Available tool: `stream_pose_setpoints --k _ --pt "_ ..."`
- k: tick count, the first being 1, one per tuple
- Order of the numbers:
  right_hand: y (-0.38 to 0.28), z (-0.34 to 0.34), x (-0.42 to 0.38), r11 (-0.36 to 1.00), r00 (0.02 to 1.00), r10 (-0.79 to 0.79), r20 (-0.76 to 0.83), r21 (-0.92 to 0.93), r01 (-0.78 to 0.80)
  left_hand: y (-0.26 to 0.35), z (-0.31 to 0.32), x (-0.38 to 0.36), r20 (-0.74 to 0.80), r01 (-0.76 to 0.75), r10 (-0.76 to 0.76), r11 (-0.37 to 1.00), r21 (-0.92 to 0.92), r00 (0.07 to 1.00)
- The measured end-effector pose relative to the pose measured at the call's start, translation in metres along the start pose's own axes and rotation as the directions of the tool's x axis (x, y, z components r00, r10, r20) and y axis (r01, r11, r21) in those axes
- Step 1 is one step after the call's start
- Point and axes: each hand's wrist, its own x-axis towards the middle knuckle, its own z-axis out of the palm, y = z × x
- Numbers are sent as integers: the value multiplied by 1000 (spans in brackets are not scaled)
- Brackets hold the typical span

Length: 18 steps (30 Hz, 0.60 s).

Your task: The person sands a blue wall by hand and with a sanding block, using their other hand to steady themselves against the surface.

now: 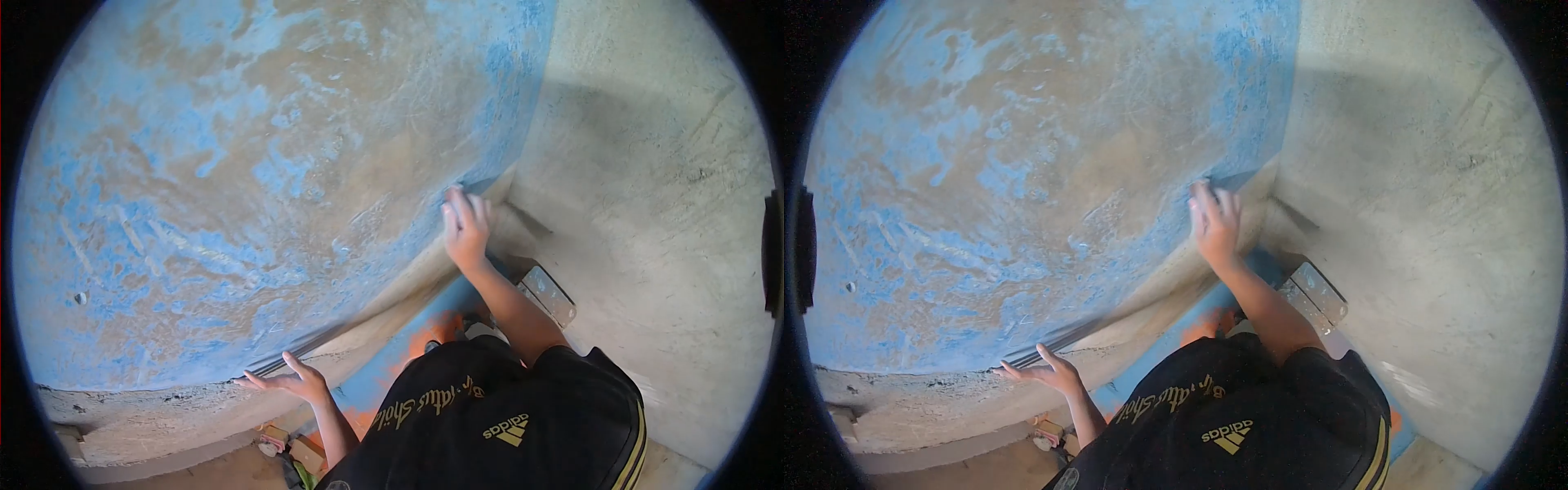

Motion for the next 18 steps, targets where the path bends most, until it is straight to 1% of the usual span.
stream_pose_setpoints --k 1,4,5,8,9,10,12,13,16,17,18 --pt "-3 -2 -1 997 998 -63 22 50 61 1 4 -1 -10 13 -13 1000 3 1000" --pt "14 -9 8 997 994 -79 70 -17 81 19 13 -3 -15 117 -117 993 6 993" --pt "26 -5 9 999 1000 -12 7 -49 12 24 16 -5 -8 116 -116 993 10 993" --pt "23 -3 4 998 998 -56 17 37 55 34 21 -11 8 93 -93 995 31 996" --pt "16 -6 11 982 982 -186 42 51 184 37 24 -16 19 73 -74 997 37 997" --pt "20 -9 11 990 990 -137 43 39 135 41 28 -19 29 52 -53 998 39 998" --pt "38 -9 14 999 998 -42 38 18 41 52 32 -24 57 60 -62 998 35 996" --pt "49 0 16 998 996 61 -71 6 -61 58 33 -26 70 69 -71 997 33 995" --pt "31 -2 8 997 1000 -7 16 75 6 70 37 -36 109 108 -112 993 38 988" --pt "25 -11 12 990 986 -129 103 69 122 74 40 -38 119 119 -123 992 36 985" --pt "30 -12 16 993 992 -106 69 51 103 78 43 -38 113 125 -128 992 35 985"
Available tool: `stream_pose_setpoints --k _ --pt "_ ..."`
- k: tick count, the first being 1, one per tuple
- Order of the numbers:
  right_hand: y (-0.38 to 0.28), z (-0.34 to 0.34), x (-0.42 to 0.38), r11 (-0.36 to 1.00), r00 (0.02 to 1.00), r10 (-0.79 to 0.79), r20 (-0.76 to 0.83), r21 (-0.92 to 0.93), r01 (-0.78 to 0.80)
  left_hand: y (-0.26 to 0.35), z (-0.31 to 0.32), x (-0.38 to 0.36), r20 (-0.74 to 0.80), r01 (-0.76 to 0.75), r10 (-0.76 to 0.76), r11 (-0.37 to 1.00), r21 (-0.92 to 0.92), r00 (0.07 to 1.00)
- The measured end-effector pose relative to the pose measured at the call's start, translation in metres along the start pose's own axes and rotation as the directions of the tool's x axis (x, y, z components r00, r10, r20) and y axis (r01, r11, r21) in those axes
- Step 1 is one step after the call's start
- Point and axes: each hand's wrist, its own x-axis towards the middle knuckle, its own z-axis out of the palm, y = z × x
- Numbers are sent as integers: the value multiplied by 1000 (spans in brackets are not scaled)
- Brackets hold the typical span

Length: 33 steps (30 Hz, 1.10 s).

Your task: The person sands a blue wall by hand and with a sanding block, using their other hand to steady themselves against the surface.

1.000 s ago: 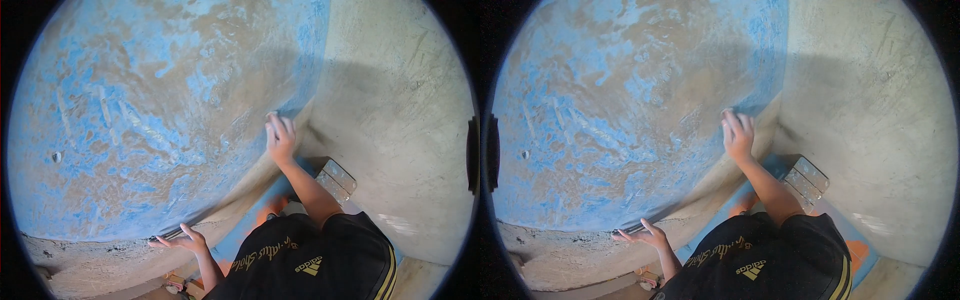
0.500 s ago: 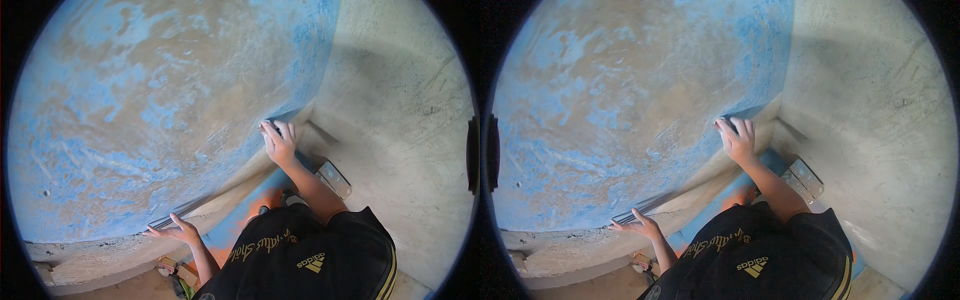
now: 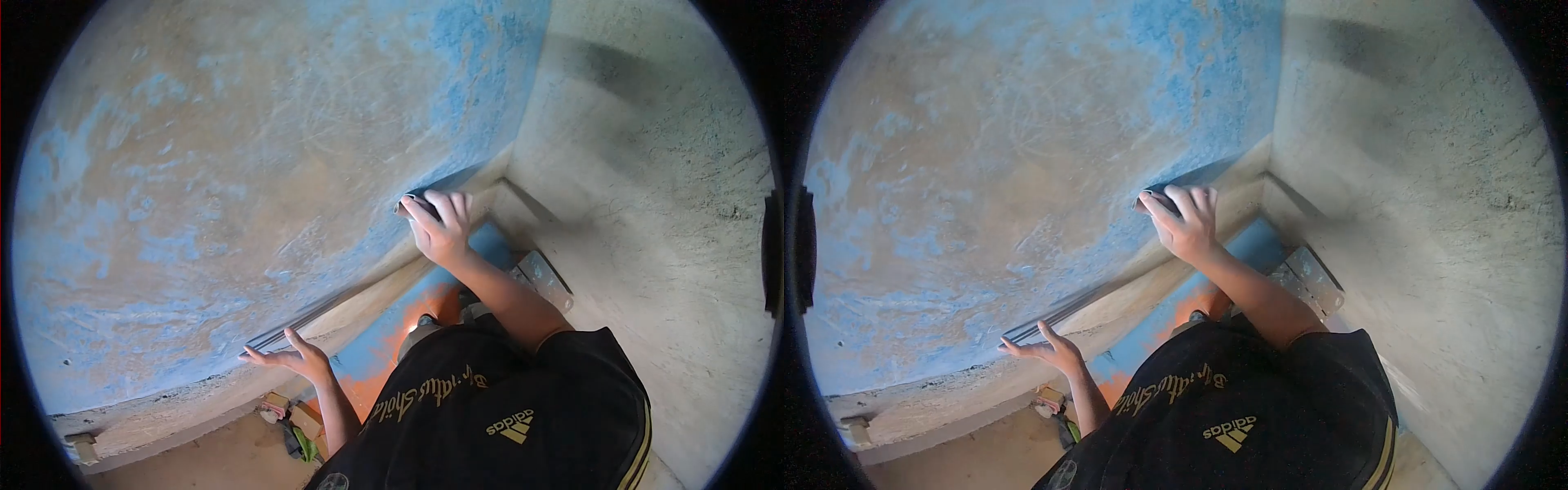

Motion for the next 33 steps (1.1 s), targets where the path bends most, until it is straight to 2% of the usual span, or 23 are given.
stream_pose_setpoints --k 2,3,6,7,10,11,14,15,18,22,26,27,30,33 --pt "14 0 7 999 997 38 -71 -23 -39 5 4 1 -21 14 -14 1000 0 1000" --pt "24 6 7 989 983 125 -138 -64 -135 7 5 1 -26 13 -13 1000 -4 1000" --pt "14 10 -8 996 994 89 -60 -15 -90 10 7 -2 -18 14 -15 1000 -4 1000" --pt "9 4 -2 999 999 -34 -18 18 34 12 7 -4 -5 16 -16 1000 0 1000" --pt "23 0 0 992 992 118 -38 -48 -120 13 8 -5 3 11 -11 1000 -10 1000" --pt "34 9 -5 947 943 321 -87 19 -321 12 8 -5 -2 11 -11 1000 -15 1000" --pt "24 6 5 986 986 145 -85 90 -137 11 8 -9 6 13 -12 999 -30 1000" --pt "16 2 3 991 997 74 -6 114 -73 11 10 -11 12 11 -11 1000 -21 1000" --pt "25 -5 10 998 998 -67 8 1 67 11 13 -10 14 12 -11 1000 -11 1000" --pt "30 4 6 982 979 187 -77 53 -184 11 8 -11 18 18 -18 1000 5 1000" --pt "20 -5 15 993 994 -105 -29 48 106 10 9 -12 34 29 -30 999 40 999" --pt "32 -7 9 1000 1000 -5 18 -9 5 10 8 -11 33 27 -28 999 26 999" --pt "37 6 5 970 971 229 -75 104 -221 9 6 -13 25 13 -13 1000 2 1000" --pt "31 1 1 995 1000 -8 -1 100 8 8 7 -15 36 -14 14 1000 6 999"
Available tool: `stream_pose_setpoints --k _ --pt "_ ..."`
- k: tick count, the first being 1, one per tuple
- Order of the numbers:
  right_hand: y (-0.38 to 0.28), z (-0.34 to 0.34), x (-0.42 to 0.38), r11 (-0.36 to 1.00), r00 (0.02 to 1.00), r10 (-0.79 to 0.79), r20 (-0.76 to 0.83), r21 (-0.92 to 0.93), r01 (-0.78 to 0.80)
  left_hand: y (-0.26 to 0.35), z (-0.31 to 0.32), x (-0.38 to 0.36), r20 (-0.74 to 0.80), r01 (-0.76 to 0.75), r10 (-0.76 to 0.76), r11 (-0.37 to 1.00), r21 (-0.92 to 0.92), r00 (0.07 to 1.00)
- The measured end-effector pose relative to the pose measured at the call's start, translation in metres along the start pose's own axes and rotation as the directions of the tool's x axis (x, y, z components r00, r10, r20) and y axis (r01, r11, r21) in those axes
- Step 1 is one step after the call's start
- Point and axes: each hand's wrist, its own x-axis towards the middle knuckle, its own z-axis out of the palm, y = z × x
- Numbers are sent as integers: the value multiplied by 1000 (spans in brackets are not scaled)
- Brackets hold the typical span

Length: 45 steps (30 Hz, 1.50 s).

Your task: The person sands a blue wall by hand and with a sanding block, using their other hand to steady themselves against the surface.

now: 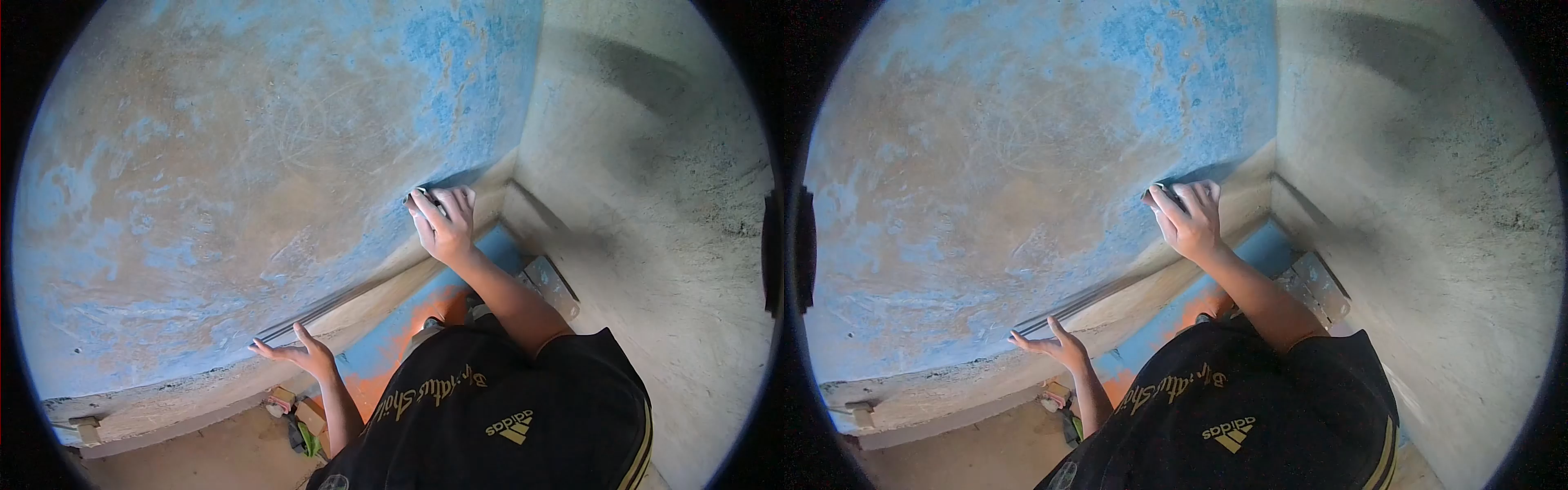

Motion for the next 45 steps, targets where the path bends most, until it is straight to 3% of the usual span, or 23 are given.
stream_pose_setpoints --k 1,5,6,9,10,13,17,18,22,26,30,33,34,37,41,45 --pt "0 0 0 998 997 -62 35 2 62 0 0 1 4 7 -7 1000 7 1000" --pt "11 11 0 961 948 276 -157 70 -268 -2 -1 -1 1 31 -31 999 -15 1000" --pt "3 6 0 963 959 269 -93 53 -265 -3 -1 -2 2 24 -24 1000 -7 1000" --pt "-17 -10 11 998 996 -58 69 12 58 -2 1 -3 16 17 -17 1000 0 1000" --pt "-13 -9 11 996 997 -77 30 -47 79 -1 1 -3 20 28 -28 1000 5 999" --pt "8 -1 4 978 977 191 -94 -73 -198 -3 -2 -2 12 22 -22 1000 2 1000" --pt "-18 -11 16 996 995 -80 52 -24 82 -2 -2 -4 23 -14 14 1000 19 1000" --pt "-14 -10 15 994 995 -101 25 -49 102 -2 -2 -4 29 -3 3 1000 23 1000" --pt "-1 5 5 991 988 119 -99 -45 -124 -5 -4 -3 34 20 -21 999 34 999" --pt "-12 -10 9 995 995 -80 53 -47 82 -3 -6 -5 74 25 -28 999 41 997" --pt "-1 6 0 990 986 135 -94 -37 -139 -5 -7 -6 68 35 -36 999 16 997" --pt "-21 -2 5 999 999 -32 35 -9 33 -3 -6 -7 88 44 -46 999 25 995" --pt "-17 -6 11 998 998 -60 8 -20 60 -1 -6 -7 90 47 -51 998 39 995" --pt "-4 5 7 990 986 134 -98 -32 -138 3 -7 -6 88 56 -58 998 30 994" --pt "-18 -6 9 998 997 -63 39 -6 64 5 -7 -10 114 57 -59 998 21 992" --pt "6 1 11 991 987 103 -121 -70 -112 1 -10 -10 111 37 -34 999 -19 993"
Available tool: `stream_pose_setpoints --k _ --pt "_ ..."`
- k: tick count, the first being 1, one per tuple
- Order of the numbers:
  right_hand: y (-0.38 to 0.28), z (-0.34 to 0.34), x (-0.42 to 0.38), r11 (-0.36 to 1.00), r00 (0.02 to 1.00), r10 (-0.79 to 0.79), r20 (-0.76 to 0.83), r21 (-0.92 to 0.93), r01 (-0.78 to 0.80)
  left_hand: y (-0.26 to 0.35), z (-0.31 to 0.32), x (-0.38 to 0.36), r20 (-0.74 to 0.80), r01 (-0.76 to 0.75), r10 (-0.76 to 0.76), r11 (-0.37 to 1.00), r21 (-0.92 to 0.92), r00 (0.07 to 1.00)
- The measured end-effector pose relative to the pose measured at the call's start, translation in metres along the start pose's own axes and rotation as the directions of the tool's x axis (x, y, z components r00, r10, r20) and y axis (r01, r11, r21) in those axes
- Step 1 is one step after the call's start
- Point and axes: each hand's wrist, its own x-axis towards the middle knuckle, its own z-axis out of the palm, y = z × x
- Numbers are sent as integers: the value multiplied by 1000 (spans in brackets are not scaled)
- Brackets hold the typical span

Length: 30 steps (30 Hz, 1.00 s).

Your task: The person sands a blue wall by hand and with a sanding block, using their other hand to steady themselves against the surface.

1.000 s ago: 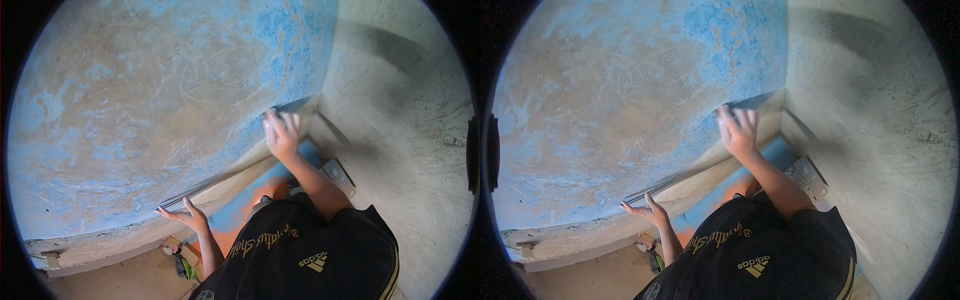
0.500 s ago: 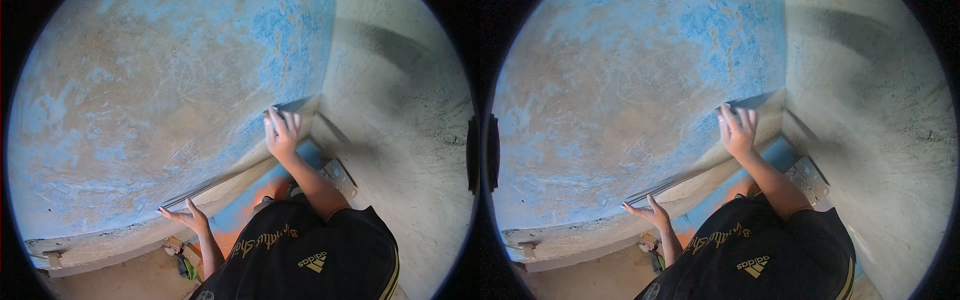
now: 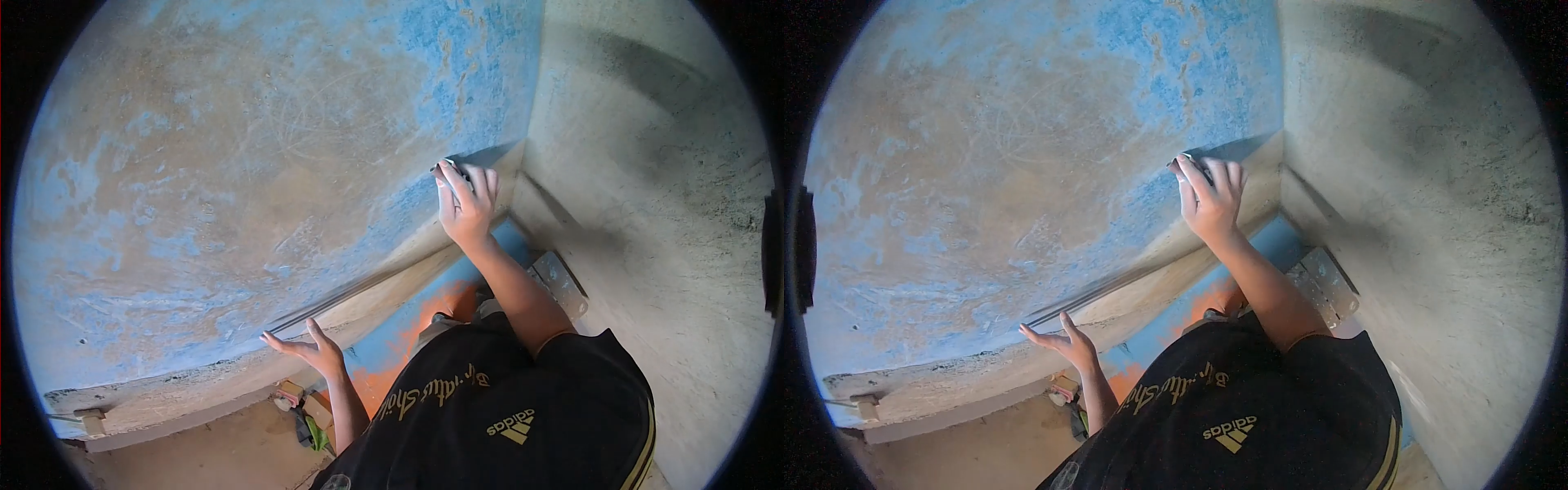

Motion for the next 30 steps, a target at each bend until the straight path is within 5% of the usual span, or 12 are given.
stream_pose_setpoints --k 5,9,13,17,21,24,28,30 --pt "-17 -10 7 977 973 -206 100 76 199 3 0 -3 15 -13 13 999 44 1000" --pt "-1 7 -12 997 999 45 5 58 -45 0 -2 0 -17 -33 33 999 11 999" --pt "-19 -4 -2 980 977 -195 89 63 190 2 1 -3 -14 -72 73 997 25 997" --pt "-3 6 -11 998 998 54 -12 29 -54 0 0 0 -46 -98 99 995 27 994" --pt "-17 -7 -1 985 982 -169 90 36 166 -4 0 -2 -36 -97 99 994 49 994" --pt "-1 -1 -4 999 999 45 26 -30 -44 -9 -7 5 -78 -127 131 991 45 988" --pt "-25 1 -10 982 978 -189 91 6 189 -27 -17 9 -106 -147 152 988 55 983" --pt "-19 -2 -9 996 995 -87 55 -16 88 -39 -23 16 -127 -149 158 986 77 979"
